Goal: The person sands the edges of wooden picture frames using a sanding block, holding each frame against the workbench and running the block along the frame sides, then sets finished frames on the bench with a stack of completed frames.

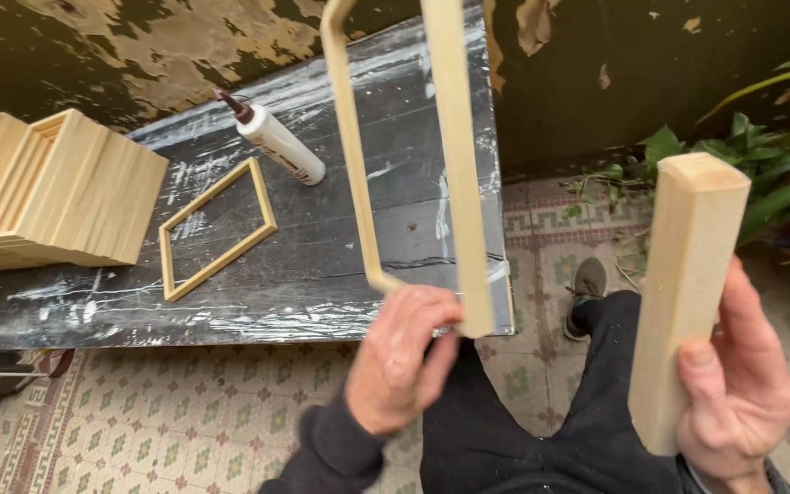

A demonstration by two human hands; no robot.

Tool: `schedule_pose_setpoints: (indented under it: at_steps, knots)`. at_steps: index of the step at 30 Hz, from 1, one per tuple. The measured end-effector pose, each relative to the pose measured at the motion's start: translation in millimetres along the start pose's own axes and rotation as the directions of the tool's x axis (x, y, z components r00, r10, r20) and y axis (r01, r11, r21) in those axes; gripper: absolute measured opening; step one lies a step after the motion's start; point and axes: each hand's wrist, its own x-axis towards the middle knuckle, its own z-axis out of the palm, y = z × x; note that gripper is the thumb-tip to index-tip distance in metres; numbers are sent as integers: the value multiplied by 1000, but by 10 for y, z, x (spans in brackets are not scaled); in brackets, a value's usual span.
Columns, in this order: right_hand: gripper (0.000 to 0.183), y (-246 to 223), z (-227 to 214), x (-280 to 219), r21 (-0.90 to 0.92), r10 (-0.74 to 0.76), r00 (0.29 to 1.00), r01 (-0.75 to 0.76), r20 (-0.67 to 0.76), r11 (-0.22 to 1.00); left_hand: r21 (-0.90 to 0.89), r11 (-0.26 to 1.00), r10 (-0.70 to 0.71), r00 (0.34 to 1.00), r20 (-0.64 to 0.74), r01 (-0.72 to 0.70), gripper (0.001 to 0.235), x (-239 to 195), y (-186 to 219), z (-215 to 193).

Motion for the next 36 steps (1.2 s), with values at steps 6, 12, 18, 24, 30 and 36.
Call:
schedule_pose_setpoints:
  at_steps: [6, 12, 18, 24, 30, 36]
  knots:
    - [48, 245, -332, -6, 26, 98, 994, -97, -46, 995, 343, 879, 199, 909, 366, -331, 29, -336, -780, -354]
    - [40, 563, -644, -183, 32, 210, 975, -209, -71, 977, 280, 751, 282, 674, 683, -598, 29, -977, -1401, -589]
    - [53, 903, -423, -573, 15, 367, 929, -368, 50, 930, 261, 689, 275, 577, 769, -676, 24, -1219, -1826, -692]
    - [57, 980, 43, -868, -9, 536, 829, -542, 159, 840, 208, 710, 287, 546, 787, -673, 24, -1260, -2094, -709]
    - [59, 919, 179, -1012, 7, 563, 801, -577, 204, 817, 261, 724, 192, 549, 813, -639, 22, -1247, -2216, -789]
    - [59, 942, 228, -1195, -23, 538, 816, -547, 210, 837, 377, 730, 11, 562, 827, -569, 27, -1323, -2173, -785]
